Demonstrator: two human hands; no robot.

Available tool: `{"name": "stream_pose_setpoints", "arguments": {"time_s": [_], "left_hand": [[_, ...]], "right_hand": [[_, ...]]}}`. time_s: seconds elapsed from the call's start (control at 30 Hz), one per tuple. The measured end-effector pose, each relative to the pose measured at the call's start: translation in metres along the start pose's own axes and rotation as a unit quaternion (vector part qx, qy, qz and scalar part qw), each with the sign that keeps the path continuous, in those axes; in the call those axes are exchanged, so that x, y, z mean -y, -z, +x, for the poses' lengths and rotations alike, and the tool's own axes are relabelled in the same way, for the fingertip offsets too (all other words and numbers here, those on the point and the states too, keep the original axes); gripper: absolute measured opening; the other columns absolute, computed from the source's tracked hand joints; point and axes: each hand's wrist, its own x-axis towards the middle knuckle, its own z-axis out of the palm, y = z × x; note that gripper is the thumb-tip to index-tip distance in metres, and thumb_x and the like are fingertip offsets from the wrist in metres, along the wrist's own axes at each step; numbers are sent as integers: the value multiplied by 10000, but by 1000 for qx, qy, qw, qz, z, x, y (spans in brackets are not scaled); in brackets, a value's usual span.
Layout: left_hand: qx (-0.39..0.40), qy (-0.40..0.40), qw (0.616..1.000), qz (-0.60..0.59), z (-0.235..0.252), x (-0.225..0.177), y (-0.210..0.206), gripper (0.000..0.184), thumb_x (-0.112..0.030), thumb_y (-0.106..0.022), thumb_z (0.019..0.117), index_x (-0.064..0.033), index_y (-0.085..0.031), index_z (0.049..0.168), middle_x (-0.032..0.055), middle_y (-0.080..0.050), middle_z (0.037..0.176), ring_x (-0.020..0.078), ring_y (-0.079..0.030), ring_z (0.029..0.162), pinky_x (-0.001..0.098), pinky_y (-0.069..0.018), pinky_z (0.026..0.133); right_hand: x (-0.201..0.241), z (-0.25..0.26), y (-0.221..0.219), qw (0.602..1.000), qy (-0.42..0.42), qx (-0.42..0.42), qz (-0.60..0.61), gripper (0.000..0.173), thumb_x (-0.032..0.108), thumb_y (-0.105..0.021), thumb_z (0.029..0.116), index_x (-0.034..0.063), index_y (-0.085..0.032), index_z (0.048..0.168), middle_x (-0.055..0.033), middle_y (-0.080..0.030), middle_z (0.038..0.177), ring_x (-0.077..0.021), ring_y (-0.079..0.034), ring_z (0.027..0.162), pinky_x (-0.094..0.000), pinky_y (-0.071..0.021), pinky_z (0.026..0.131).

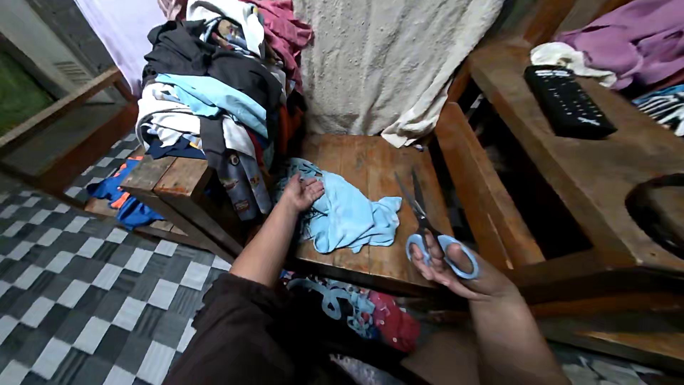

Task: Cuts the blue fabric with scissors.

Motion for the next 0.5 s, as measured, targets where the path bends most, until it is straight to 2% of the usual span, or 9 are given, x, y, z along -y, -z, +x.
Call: {"name": "stream_pose_setpoints", "arguments": {"time_s": [0.07,0.1,0.17,0.2,0.23,0.27,0.3,0.33,0.5], "left_hand": [[-21,-72,995,71,-26,0,12,473,-329,-314,1127,43,-455,1383,153,-614,1185,195,-647,977,339,-542,875],[-33,-101,987,119,-41,1,16,380,-238,-401,1112,44,-487,1351,128,-626,1108,166,-646,895,322,-553,816],[-46,-126,962,240,-65,8,22,281,-143,-526,1063,63,-559,1251,113,-649,975,137,-645,760,297,-568,722],[-41,-130,939,315,-74,12,23,264,-134,-567,1043,71,-592,1208,130,-660,980,148,-654,770,310,-573,737],[-35,-137,908,393,-78,18,24,269,-158,-594,1030,65,-626,1178,149,-672,1010,177,-668,825,347,-575,793],[-33,-146,874,463,-80,25,23,287,-202,-610,1019,44,-660,1158,167,-688,1049,219,-679,908,406,-562,869],[-33,-153,846,509,-80,31,21,310,-245,-614,1018,24,-680,1157,179,-694,1088,261,-674,996,467,-528,940],[-37,-158,827,538,-78,36,17,337,-287,-605,1025,4,-685,1176,181,-697,1126,291,-669,1064,509,-506,984],[-67,-170,773,607,-59,54,-19,507,-384,-629,1008,-28,-593,1367,206,-635,1308,371,-615,1218,586,-479,1030]], "right_hand": [[0,2,-2,999,-15,-39,-7,399,625,-612,905,243,-691,990,109,-668,799,54,-565,577,-96,-460,523],[-1,3,-3,998,-23,-60,-16,412,630,-621,897,232,-683,980,106,-661,787,52,-551,559,-97,-449,507],[-1,5,-8,990,-44,-120,-51,439,638,-639,886,205,-649,960,109,-639,745,52,-512,515,-94,-422,478],[-3,9,-12,982,-51,-163,-79,438,619,-633,914,184,-624,954,108,-632,720,50,-496,498,-94,-412,470],[-5,13,-17,971,-55,-207,-108,379,534,-575,986,156,-599,961,105,-629,707,48,-487,490,-94,-407,471],[-7,19,-21,957,-62,-247,-136,289,376,-455,1056,121,-568,981,96,-622,703,44,-480,487,-96,-408,471],[-9,26,-25,943,-75,-284,-155,257,257,-378,1089,87,-551,1003,82,-613,705,37,-472,487,-104,-407,473],[-12,33,-28,930,-87,-317,-164,244,193,-361,1103,60,-550,1023,68,-607,703,27,-469,486,-114,-407,473],[-27,55,-37,903,-113,-382,-163,175,182,-449,1095,35,-543,1085,44,-602,696,10,-476,484,-128,-401,461]]}}
